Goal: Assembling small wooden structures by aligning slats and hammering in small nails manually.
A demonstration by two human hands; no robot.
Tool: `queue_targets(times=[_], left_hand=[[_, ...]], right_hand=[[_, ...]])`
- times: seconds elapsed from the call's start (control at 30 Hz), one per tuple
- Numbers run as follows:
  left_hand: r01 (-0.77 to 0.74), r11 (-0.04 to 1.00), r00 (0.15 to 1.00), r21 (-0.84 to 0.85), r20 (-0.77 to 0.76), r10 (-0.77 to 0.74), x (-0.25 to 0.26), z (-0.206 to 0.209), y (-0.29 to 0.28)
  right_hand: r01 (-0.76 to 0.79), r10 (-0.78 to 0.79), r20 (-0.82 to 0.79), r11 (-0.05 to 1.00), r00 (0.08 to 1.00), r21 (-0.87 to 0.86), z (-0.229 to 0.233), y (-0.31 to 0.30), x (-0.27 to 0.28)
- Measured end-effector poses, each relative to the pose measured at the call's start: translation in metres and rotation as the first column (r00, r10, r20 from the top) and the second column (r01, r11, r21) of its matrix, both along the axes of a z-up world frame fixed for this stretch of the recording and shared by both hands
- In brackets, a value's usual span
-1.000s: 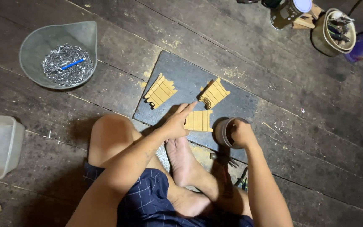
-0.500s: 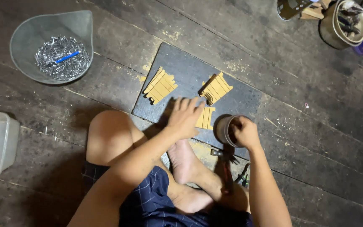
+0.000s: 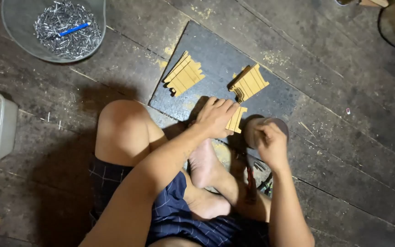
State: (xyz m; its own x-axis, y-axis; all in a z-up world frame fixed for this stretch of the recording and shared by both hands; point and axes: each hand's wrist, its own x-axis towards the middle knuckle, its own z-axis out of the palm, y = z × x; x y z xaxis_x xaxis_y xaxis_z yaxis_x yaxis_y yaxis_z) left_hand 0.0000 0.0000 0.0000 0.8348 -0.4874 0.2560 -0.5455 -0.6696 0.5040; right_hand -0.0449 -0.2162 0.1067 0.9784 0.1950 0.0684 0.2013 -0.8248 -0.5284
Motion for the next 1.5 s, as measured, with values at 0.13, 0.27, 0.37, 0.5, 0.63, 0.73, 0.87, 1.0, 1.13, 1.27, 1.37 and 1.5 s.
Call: queue_targets(times=[0.13,0.27,0.37,0.5,0.63,0.73,0.87,1.0,1.13,1.27,1.37,1.5], left_hand=[[-0.026,0.999,1.000,0.033,0.018,0.025,-0.001,-0.006,-0.003],[-0.052,0.999,0.995,0.015,0.088,0.050,0.000,-0.016,-0.006],[-0.047,0.999,0.992,0.015,0.116,0.045,0.002,-0.022,-0.007],[-0.044,0.999,0.995,0.014,0.089,0.043,0.002,-0.024,-0.008],[-0.055,0.998,0.994,0.004,0.098,0.055,0.003,-0.026,-0.010],[-0.070,0.997,0.993,0.010,0.094,0.069,0.002,-0.027,-0.009],[-0.058,0.998,0.996,0.020,0.075,0.057,0.001,-0.017,-0.007],[-0.045,0.998,0.998,0.034,0.050,0.044,0.003,-0.010,-0.005],[-0.005,0.992,0.999,0.128,-0.043,0.010,0.007,0.003,-0.003],[0.022,0.976,0.996,0.219,-0.088,-0.003,0.006,0.005,-0.003],[-0.005,0.979,0.999,0.203,-0.050,0.015,0.004,0.001,-0.005],[-0.005,0.979,0.999,0.202,-0.047,0.014,0.006,0.004,-0.004]], right_hand=[[-0.137,0.137,0.014,0.985,0.991,0.102,-0.014,0.028,0.000],[-0.098,0.101,-0.055,0.994,0.993,0.050,-0.032,0.033,0.004],[-0.076,0.078,-0.081,0.997,0.994,0.021,-0.033,0.033,0.004],[-0.072,0.067,-0.107,0.996,0.992,-0.044,-0.038,0.032,0.006],[-0.130,0.125,-0.050,0.983,0.991,-0.129,-0.056,0.024,0.010],[-0.154,0.145,-0.065,0.977,0.987,-0.150,-0.060,0.029,0.015],[-0.006,-0.002,-0.153,0.999,0.988,-0.053,-0.040,0.042,0.012],[0.025,-0.030,-0.048,0.994,0.998,-0.110,-0.025,0.033,-0.037],[0.282,-0.380,-0.137,0.844,0.915,-0.457,-0.063,-0.027,-0.120],[0.086,-0.443,-0.635,0.855,0.633,-0.511,-0.089,-0.067,-0.134],[0.438,-0.536,-0.668,0.835,0.516,-0.333,-0.020,-0.020,-0.130],[0.736,-0.190,-0.822,0.582,0.536,0.345,0.035,0.024,-0.135]])
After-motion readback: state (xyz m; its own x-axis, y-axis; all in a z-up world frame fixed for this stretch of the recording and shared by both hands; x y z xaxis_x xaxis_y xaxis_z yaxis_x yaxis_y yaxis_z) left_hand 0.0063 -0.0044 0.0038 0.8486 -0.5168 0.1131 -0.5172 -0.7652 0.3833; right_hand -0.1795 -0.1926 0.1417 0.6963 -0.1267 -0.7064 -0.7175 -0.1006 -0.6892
